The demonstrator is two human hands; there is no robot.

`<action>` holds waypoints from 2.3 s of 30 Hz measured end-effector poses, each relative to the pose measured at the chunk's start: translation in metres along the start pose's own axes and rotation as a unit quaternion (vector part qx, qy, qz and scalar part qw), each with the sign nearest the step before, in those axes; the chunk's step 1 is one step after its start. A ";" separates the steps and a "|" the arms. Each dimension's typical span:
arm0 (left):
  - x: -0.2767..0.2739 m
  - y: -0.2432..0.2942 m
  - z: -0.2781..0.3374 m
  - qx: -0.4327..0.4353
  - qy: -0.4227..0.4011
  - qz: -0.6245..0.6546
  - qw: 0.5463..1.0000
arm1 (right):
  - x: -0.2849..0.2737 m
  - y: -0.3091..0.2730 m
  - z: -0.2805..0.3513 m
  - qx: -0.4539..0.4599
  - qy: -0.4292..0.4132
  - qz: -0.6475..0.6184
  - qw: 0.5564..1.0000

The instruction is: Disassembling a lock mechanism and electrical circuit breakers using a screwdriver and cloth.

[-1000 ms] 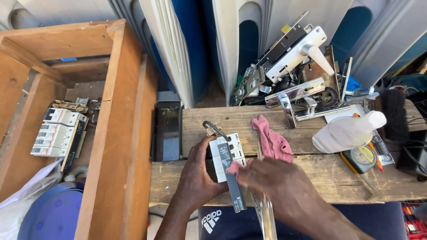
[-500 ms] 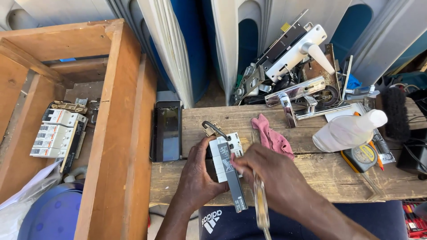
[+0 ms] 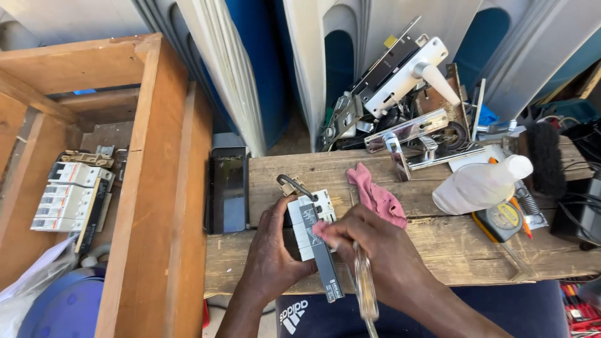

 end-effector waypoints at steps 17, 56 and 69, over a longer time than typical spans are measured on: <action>-0.001 -0.006 0.002 -0.012 0.005 -0.017 1.000 | -0.028 0.015 0.025 -0.011 0.063 -0.131 0.989; 0.000 0.000 -0.001 -0.051 0.029 -0.013 0.998 | 0.006 -0.007 -0.022 0.278 -0.047 -0.066 0.957; 0.001 -0.001 -0.003 -0.053 0.033 -0.009 0.998 | 0.010 0.005 -0.030 0.196 0.012 -0.061 0.979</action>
Point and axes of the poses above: each hand's wrist, its own z-axis away from the middle knuckle, its own x-axis out of the palm, y = z × x, the point moved 3 cm from there along -z, towards the middle knuckle, and after that the axes turned 5 degrees about -y, right-handed, at the moved point
